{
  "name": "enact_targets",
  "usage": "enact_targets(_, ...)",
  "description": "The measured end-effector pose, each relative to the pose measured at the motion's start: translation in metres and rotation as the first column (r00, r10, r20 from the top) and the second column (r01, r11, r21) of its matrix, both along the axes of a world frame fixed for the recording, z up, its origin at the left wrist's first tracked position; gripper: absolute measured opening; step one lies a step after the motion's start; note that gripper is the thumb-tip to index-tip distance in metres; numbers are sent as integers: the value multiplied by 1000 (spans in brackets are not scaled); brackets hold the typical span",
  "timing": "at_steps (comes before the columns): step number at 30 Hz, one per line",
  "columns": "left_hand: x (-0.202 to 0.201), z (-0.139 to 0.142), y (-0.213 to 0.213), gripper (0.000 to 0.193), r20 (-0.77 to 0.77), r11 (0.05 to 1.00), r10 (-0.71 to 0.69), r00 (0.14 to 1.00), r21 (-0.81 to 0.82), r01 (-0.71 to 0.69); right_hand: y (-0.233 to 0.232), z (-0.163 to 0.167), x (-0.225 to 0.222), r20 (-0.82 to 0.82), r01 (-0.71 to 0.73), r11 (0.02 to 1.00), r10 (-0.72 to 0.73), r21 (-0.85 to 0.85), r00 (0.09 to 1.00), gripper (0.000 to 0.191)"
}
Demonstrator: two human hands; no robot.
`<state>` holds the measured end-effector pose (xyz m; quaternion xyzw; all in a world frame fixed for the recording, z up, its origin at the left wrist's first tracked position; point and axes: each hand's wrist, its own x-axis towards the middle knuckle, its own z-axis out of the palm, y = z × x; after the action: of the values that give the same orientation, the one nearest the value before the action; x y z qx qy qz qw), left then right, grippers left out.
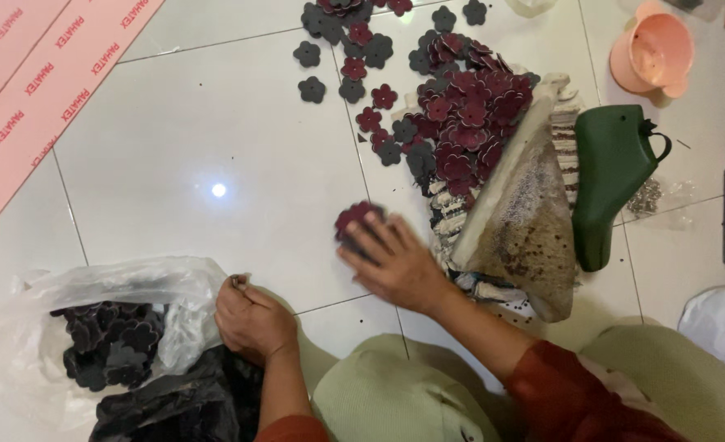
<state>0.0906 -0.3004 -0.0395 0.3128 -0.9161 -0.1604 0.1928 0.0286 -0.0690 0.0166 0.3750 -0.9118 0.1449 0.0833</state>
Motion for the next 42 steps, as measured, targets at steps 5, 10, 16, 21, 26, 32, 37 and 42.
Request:
enact_targets(5, -1, -1, -1, 20, 19, 1000, 6, 1000, 13, -6, 43, 4, 71, 435, 141, 988, -97, -70, 895, 33)
enact_targets(10, 0, 6, -3, 22, -1, 999, -47, 999, -21, 47, 147, -3, 190, 937, -69, 949, -289, 307, 195, 32)
enact_targets(16, 0, 10, 1, 21, 16, 999, -49, 999, 4, 49, 192, 7, 223, 968, -159, 957, -229, 243, 100, 28)
enact_targets(21, -4, 16, -14, 21, -57, 993, -95, 994, 72, 99, 163, 2, 169, 933, 104, 950, -309, 294, 186, 33)
enact_targets(26, -46, 51, -6, 25, -103, 763, -89, 991, 633, 134, 128, 63, 180, 837, 556, 803, -143, -215, 529, 56)
enact_targets(32, -107, 112, 105, 37, -331, -195, 415, 847, 878, 438, 84, 64, 167, 691, 113, 917, 203, -383, 694, 57)
enact_targets(37, -124, 103, 92, 41, -128, -251, 451, 883, 932, 263, 74, 32, 120, 698, 471, 851, -191, -233, 691, 40)
enact_targets(42, -137, 67, 57, 38, -339, -105, 516, 787, 886, 451, 45, 28, 51, 373, 448, 861, -345, -239, 861, 35)
